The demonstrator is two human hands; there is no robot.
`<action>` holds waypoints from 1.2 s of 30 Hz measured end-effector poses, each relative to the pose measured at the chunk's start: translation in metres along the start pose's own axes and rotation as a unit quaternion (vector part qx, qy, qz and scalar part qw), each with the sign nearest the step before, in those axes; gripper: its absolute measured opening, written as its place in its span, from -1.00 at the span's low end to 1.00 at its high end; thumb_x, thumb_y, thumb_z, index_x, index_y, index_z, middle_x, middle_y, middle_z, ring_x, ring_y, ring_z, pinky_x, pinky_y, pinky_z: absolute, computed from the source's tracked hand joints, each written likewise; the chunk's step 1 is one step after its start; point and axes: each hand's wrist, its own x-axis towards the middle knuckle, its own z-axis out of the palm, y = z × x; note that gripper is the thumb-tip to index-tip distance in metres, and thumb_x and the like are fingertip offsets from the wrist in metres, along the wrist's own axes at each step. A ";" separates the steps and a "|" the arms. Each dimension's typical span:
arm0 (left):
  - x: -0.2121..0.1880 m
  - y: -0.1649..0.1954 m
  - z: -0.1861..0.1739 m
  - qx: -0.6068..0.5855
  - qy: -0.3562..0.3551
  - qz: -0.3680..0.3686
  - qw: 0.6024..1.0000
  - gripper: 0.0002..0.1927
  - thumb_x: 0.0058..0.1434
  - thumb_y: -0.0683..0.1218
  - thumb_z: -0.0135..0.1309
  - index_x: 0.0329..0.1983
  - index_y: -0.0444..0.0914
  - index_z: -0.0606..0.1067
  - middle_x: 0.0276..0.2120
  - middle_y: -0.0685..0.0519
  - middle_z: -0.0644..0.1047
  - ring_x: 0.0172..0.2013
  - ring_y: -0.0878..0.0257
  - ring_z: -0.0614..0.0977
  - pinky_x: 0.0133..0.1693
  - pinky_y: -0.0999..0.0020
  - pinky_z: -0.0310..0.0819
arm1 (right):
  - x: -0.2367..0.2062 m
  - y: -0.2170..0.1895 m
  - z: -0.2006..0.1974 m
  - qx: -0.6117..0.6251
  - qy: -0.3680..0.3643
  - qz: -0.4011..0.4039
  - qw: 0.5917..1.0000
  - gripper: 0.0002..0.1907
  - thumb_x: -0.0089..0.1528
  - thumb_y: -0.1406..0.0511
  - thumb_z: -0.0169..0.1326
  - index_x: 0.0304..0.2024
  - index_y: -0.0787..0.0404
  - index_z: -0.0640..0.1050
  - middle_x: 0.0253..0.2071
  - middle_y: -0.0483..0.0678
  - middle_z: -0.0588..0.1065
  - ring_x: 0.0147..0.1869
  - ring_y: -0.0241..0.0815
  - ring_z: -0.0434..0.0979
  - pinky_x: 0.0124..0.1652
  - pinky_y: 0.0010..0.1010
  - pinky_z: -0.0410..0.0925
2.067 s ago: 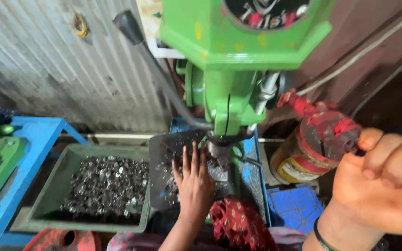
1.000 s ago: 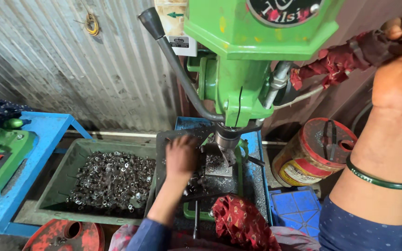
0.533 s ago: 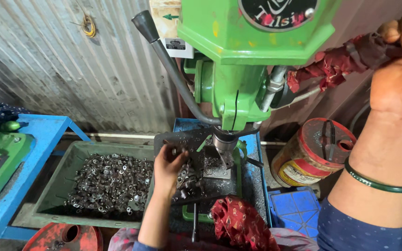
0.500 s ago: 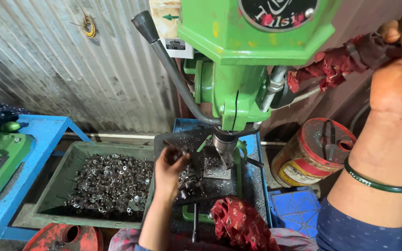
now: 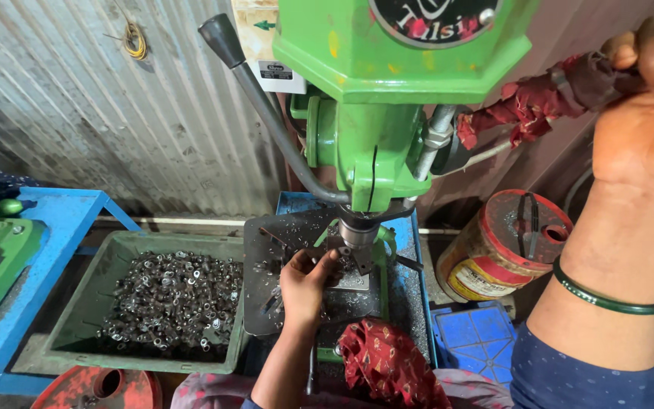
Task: The person operates a green drill press to drill holes in small metal parts. They pick parts from a green bin, position them under the drill bit, and lower the drill to process each piece before placing it back.
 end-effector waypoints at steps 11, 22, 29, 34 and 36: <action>-0.021 0.018 0.002 0.442 0.046 0.185 0.877 -0.73 0.25 0.03 0.18 -0.35 -0.29 0.54 -0.47 -0.14 0.64 -0.44 -0.06 0.67 -0.36 0.09 0.52 | -0.001 -0.001 -0.002 0.000 0.002 -0.003 1.000 -0.66 0.41 0.09 -0.10 -0.41 0.04 0.25 -0.54 -0.21 0.11 -0.47 -0.30 0.05 -0.22 -0.41 0.13; -0.033 0.020 0.004 0.533 0.017 0.217 0.818 -0.73 0.31 0.07 0.07 -0.34 -0.22 0.47 -0.47 -0.16 0.61 -0.45 -0.19 0.63 -0.42 -0.07 0.48 | -0.006 -0.005 0.003 -0.003 0.005 -0.002 1.000 -0.65 0.43 0.10 -0.09 -0.41 0.04 0.23 -0.54 -0.20 0.10 -0.48 -0.31 0.03 -0.23 -0.41 0.10; -0.028 0.008 0.003 0.571 0.022 0.258 0.779 -0.73 0.34 0.03 0.04 -0.36 -0.23 0.43 -0.49 -0.14 0.60 -0.46 -0.16 0.63 -0.45 -0.06 0.47 | -0.017 0.000 0.006 -0.002 0.008 -0.005 1.000 -0.65 0.44 0.11 -0.09 -0.41 0.05 0.21 -0.54 -0.20 0.09 -0.49 -0.31 0.02 -0.24 -0.41 0.09; -0.026 -0.004 0.004 0.609 -0.033 0.320 0.725 -0.83 0.40 -0.07 -0.04 -0.22 -0.29 0.40 -0.46 -0.09 0.56 -0.49 -0.08 0.64 -0.48 0.07 0.51 | -0.016 0.006 -0.003 0.004 0.008 -0.002 1.000 -0.64 0.44 0.12 -0.09 -0.41 0.05 0.20 -0.54 -0.20 0.08 -0.49 -0.31 0.01 -0.25 -0.41 0.08; -0.024 -0.004 0.003 0.616 -0.017 0.358 0.702 -0.81 0.27 -0.15 -0.05 -0.08 -0.32 0.42 -0.42 -0.09 0.55 -0.46 -0.05 0.64 -0.45 0.09 0.52 | -0.011 0.005 -0.002 0.007 0.007 0.000 1.000 -0.64 0.44 0.12 -0.09 -0.41 0.05 0.20 -0.54 -0.20 0.08 -0.50 -0.31 0.00 -0.25 -0.41 0.07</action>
